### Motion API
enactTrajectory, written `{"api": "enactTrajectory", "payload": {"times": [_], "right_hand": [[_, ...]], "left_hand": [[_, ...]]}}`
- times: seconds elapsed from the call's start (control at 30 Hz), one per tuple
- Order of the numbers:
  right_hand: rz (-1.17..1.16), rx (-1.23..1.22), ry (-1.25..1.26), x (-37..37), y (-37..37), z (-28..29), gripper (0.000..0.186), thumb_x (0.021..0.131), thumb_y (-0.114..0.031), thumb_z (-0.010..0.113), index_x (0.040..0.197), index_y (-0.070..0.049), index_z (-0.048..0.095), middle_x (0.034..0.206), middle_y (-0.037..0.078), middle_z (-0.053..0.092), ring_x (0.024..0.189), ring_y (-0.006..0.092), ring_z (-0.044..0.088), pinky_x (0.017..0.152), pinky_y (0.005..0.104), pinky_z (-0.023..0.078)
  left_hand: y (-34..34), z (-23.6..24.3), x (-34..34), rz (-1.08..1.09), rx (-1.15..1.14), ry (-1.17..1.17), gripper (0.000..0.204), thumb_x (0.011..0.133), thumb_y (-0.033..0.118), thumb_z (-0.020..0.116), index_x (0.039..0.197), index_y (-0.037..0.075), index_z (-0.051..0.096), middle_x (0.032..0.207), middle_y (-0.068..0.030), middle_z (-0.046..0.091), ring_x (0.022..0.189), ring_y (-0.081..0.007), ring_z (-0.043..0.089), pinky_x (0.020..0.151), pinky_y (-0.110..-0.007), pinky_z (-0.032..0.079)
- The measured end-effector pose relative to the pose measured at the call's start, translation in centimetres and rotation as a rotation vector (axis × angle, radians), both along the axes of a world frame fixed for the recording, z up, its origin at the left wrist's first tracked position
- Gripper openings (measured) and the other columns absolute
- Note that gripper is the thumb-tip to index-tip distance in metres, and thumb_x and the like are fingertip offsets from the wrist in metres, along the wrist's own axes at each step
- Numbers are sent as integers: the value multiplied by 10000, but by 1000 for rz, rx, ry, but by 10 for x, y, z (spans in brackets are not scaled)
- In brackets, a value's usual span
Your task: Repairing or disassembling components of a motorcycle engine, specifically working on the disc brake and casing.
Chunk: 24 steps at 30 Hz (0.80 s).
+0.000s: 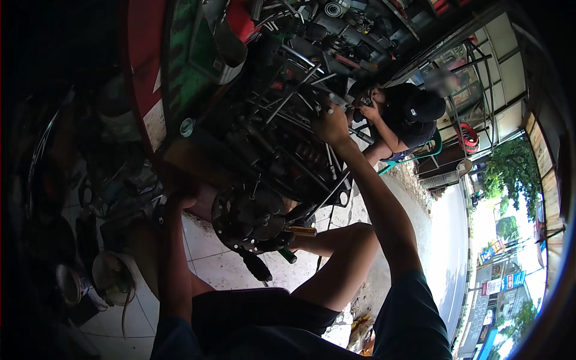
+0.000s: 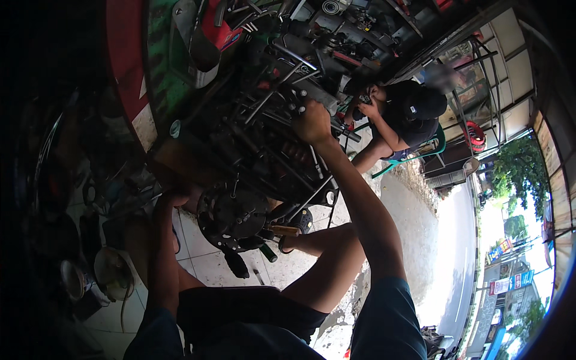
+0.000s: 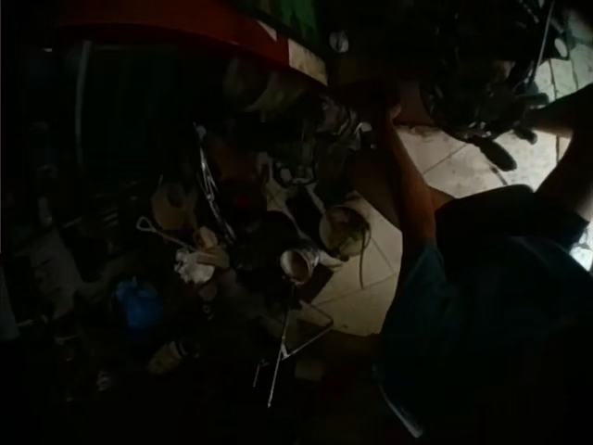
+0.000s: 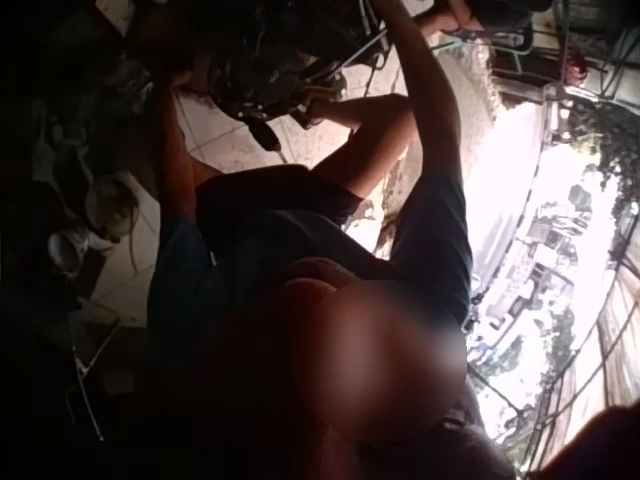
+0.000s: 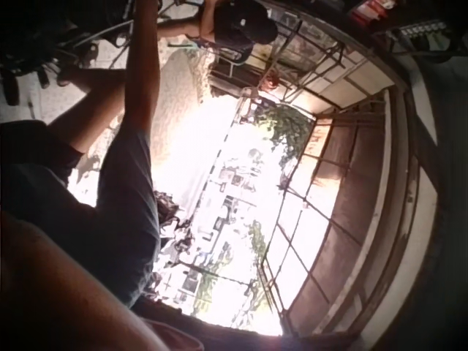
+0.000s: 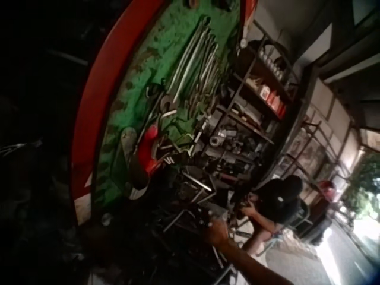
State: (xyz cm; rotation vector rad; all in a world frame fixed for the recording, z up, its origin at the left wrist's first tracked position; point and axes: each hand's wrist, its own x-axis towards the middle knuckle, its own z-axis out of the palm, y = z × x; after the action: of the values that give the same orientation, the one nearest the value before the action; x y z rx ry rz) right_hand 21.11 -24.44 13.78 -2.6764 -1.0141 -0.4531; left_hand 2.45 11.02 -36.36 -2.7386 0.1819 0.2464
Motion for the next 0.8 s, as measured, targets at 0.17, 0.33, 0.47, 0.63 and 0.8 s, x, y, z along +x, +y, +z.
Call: {"api": "enactTrajectory", "payload": {"times": [0.17,0.33,0.47,0.63,0.8], "right_hand": [[156,264,-145,-18,-23,15,593,761,-103,709,1325,27,581,972,257,718,953,460,701,823,481,571],[176,540,-293,-29,-25,42,442,883,-51,668,1312,25,592,1083,256,702,993,414,706,856,412,551],[-39,791,-182,18,-83,66,275,951,-80,643,1205,26,651,1085,189,713,940,306,702,856,417,538],[192,1349,-4,-22,-45,106,130,1017,-136,662,957,-21,646,720,6,626,561,77,564,492,243,425],[225,1373,-29,-4,-45,92,129,1020,-129,655,982,-6,640,717,7,626,553,78,568,490,245,431]], "left_hand": [[8,0,4,-95,279,-36,493,1001,286,568,1431,46,546,1319,-175,638,1191,-270,631,1028,-405,497],[11,-20,-10,-227,562,-52,492,985,271,596,1418,41,555,1305,-166,643,1190,-267,631,1034,-403,496],[-44,-66,-67,-377,783,-113,492,972,259,617,1407,36,562,1293,-159,647,1190,-264,631,1038,-401,496],[30,-36,-4,-503,1068,-58,492,956,244,644,1393,30,571,1279,-149,652,1189,-261,631,1044,-399,495],[-7,-78,-63,-675,1328,-125,494,940,229,672,1380,25,580,1265,-140,657,1189,-258,632,1050,-397,494]]}}
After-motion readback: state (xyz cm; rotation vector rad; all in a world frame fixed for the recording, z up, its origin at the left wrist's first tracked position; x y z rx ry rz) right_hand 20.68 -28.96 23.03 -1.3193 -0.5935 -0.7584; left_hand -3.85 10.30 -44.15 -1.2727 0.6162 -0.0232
